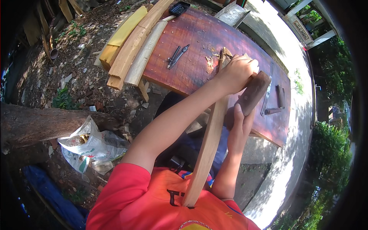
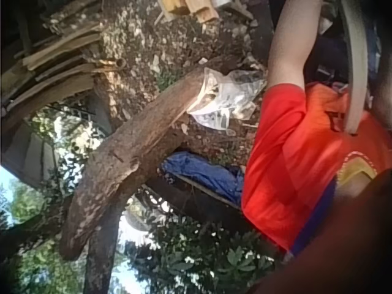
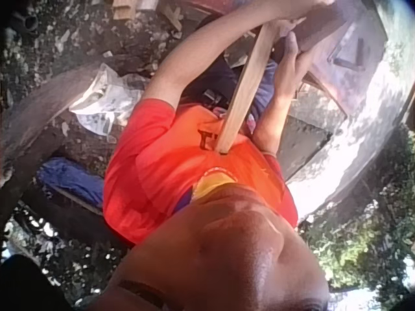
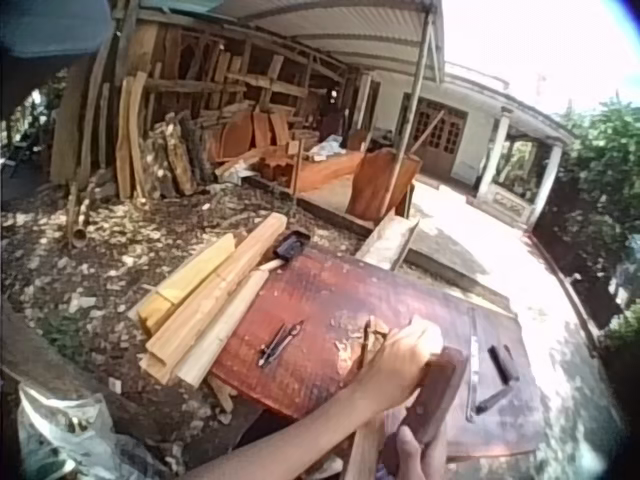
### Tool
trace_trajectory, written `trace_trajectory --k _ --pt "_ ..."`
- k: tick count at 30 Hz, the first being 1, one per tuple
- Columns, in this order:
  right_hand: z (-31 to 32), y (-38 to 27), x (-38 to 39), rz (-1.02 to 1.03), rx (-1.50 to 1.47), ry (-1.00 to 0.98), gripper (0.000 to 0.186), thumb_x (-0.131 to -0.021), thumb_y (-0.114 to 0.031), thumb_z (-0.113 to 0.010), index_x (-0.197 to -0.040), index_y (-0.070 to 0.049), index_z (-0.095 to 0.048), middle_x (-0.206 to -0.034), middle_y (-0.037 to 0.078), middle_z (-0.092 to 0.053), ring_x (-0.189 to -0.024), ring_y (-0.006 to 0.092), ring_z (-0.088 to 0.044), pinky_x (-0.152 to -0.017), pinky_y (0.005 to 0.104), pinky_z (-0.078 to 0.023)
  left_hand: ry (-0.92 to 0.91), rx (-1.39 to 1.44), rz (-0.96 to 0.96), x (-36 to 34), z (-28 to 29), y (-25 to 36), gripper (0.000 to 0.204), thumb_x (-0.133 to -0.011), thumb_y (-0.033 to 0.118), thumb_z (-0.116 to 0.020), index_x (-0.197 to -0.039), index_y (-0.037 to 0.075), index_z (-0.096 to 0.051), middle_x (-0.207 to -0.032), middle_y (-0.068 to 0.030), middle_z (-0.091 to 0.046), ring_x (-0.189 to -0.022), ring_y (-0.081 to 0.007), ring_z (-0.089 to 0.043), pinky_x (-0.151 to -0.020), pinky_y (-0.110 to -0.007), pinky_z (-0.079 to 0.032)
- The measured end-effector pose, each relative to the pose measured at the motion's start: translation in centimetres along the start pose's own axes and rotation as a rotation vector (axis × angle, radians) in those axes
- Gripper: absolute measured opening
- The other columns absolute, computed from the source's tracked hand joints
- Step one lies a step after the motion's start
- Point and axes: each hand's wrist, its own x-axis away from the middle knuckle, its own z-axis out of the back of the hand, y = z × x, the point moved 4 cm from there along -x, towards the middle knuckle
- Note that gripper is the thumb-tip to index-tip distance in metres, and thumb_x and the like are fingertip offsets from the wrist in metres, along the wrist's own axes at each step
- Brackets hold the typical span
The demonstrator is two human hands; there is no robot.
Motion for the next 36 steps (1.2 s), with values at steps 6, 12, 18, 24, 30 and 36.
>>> trace_trajectory --k 6,12,18,24,30,36 --pt "0.3 -0.4 0.4 -0.06 -0.083 0.023 0.047 -0.102 -0.027 -0.051 -0.137 0.004 -0.048 -0.096 0.003 -0.057 -0.072 0.0053 -0.048 -0.06 0.0194 -0.035 -0.044 -0.038 0.008 0.1 -0.6 -0.4 0.009 -0.084 0.011 -0.059 -0.077 0.006 -0.055 -0.08 -0.0126 -0.062 -0.089 -0.0345 -0.062 -0.082 -0.045 -0.045" --pt "1.2 0.2 0.4 -0.069 -0.105 -0.003 0.044 -0.102 -0.019 -0.056 -0.139 0.002 -0.044 -0.109 0.006 -0.056 -0.095 0.0116 -0.054 -0.081 0.0293 -0.048 -0.123 -0.011 0.111 0.2 -0.3 0.0 0.015 -0.094 0.017 -0.054 -0.094 0.003 -0.061 -0.095 -0.0152 -0.066 -0.091 -0.0374 -0.061 -0.083 -0.047 -0.047" --pt "1.2 0.4 0.2 -0.031 -0.127 0.07 0.035 -0.102 -0.019 -0.058 -0.129 0.001 -0.05 -0.104 0.004 -0.055 -0.094 0.0117 -0.052 -0.086 0.0282 -0.043 -0.057 -0.05 0.03 0.2 -0.9 -0.9 0.01 -0.088 0.014 -0.057 -0.082 0.007 -0.056 -0.084 -0.0127 -0.062 -0.089 -0.0343 -0.061 -0.081 -0.046 -0.045" --pt "0.8 -0.3 -1.0 -0.068 -0.065 -0.058 0.037 -0.102 -0.018 -0.057 -0.132 0.001 -0.047 -0.103 0.004 -0.055 -0.087 0.0101 -0.052 -0.075 0.0262 -0.046 -0.045 -0.027 0.03 -0.7 0.2 -0.5 0.009 -0.087 0.012 -0.054 -0.082 0.006 -0.055 -0.084 -0.0127 -0.062 -0.089 -0.0347 -0.06 -0.08 -0.046 -0.045" --pt "1.3 -0.6 -0.7 -0.048 -0.116 -0.011 0.04 -0.102 -0.019 -0.056 -0.135 0.001 -0.046 -0.104 0.004 -0.054 -0.09 0.0108 -0.051 -0.081 0.0271 -0.045 -0.146 0.025 0.126 0.2 -0.2 0.1 0.011 -0.089 0.014 -0.052 -0.092 0.005 -0.057 -0.09 -0.0154 -0.061 -0.092 -0.037 -0.06 -0.083 -0.046 -0.046" --pt "1.3 -1.0 0.3 -0.046 -0.106 0.029 0.047 -0.102 -0.028 -0.052 -0.137 0.003 -0.048 -0.11 0.006 -0.055 -0.095 0.0104 -0.05 -0.085 0.0264 -0.042 -0.193 0.001 0.124 -0.3 -0.1 0.3 0.017 -0.091 0.019 -0.053 -0.096 0.003 -0.057 -0.091 -0.0186 -0.062 -0.091 -0.0406 -0.06 -0.082 -0.048 -0.046"
